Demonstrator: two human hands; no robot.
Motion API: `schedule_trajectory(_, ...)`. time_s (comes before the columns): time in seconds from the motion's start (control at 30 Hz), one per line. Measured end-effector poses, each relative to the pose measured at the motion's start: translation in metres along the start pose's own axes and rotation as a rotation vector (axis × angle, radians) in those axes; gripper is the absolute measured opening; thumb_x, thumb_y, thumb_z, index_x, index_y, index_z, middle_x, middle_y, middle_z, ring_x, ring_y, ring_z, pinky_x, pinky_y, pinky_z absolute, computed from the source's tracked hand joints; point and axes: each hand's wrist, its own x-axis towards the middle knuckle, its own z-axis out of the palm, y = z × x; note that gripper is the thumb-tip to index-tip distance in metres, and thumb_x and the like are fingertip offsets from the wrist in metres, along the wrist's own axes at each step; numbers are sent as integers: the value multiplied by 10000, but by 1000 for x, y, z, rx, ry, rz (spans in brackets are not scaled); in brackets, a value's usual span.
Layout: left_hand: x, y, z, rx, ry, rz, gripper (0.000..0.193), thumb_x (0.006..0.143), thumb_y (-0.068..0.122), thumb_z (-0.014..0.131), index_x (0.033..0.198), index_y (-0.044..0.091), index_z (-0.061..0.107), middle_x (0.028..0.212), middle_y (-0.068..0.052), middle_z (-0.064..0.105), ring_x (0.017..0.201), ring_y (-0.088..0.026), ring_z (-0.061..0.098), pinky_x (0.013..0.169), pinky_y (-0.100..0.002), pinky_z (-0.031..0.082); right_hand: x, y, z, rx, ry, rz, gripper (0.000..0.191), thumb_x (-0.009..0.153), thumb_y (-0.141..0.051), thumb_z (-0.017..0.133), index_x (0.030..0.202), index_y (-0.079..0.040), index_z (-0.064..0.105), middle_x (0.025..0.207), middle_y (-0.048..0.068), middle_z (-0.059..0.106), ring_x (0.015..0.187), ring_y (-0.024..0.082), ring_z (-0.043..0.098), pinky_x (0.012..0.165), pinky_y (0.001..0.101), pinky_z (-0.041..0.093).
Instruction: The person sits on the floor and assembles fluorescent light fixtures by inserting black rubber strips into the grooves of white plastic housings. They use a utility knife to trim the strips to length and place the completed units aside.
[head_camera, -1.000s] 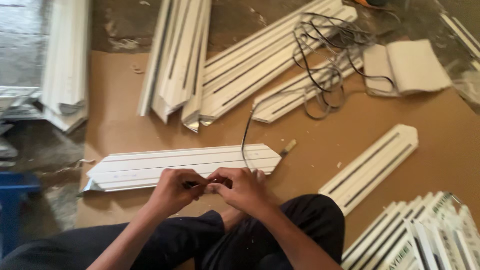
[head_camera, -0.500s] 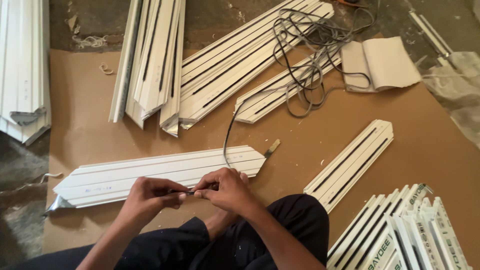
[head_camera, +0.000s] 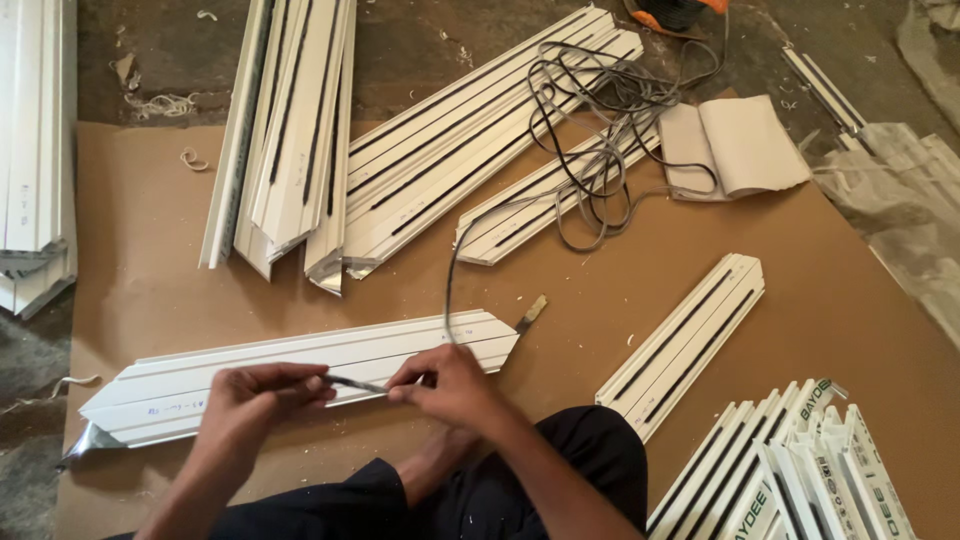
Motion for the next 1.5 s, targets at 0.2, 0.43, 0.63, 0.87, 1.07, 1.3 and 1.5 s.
schedule_trajectory(0.2, 22, 1, -36, 24, 170, 68, 196, 869, -54, 673, 1025, -160, 726, 901, -252, 756, 823, -293, 773, 815, -369, 645, 13, 69, -56, -58, -51, -190, 163, 784, -153, 839, 933, -90, 824, 797, 42, 791, 729, 106, 728, 683, 282, 580)
schedule_trajectory(0.43, 42, -5, -62, 251, 398, -11, 142, 841, -31, 731, 963, -83, 781, 843, -179, 750, 719, -219, 742, 687, -300, 632, -15, 143, -149, -55, -40, 135, 217, 775, -190, 841, 916, -25, 836, 686, 70, 765, 535, 135, 662, 511, 306, 525)
schedule_trajectory(0.63, 45, -10, -68, 357, 501, -62, 116, 834, -7, 760, 941, -33, 796, 814, -149, 762, 665, -193, 730, 644, -292, 620, -22, 171, -137, 7, 68, 271, 205, 767, -179, 854, 881, -11, 826, 692, 76, 775, 549, 136, 692, 527, 298, 536)
schedule_trajectory(0.87, 56, -24, -87, 486, 532, 5, 141, 811, 64, 766, 933, 18, 819, 733, -119, 762, 633, -185, 750, 648, -287, 608, -3, 141, -136, -298, 124, 270, 189, 774, -224, 834, 896, -80, 831, 676, 81, 763, 561, 164, 717, 567, 313, 553)
schedule_trajectory(1.07, 66, -28, -75, 867, 609, 148, 174, 698, 178, 773, 851, 133, 844, 805, -134, 765, 750, -280, 745, 770, -383, 588, 17, 136, -129, -602, 60, 137, 267, 747, -359, 828, 912, -150, 849, 827, 79, 799, 781, 221, 778, 746, 361, 588)
schedule_trajectory(1.3, 59, -21, -57, 925, 544, 82, 188, 698, 198, 821, 873, 131, 832, 855, -150, 767, 826, -316, 754, 834, -400, 597, 21, 149, -132, -668, 25, 244, 247, 753, -347, 818, 933, -183, 862, 858, 74, 816, 827, 227, 790, 802, 361, 599)
schedule_trajectory(1.5, 69, -31, -43, 992, 577, 160, 120, 727, 112, 740, 831, 87, 794, 878, -203, 743, 863, -387, 730, 809, -470, 585, 33, 168, -138, -743, -29, 259, 300, 787, -406, 771, 1005, -218, 857, 882, 72, 834, 849, 229, 810, 804, 362, 621)
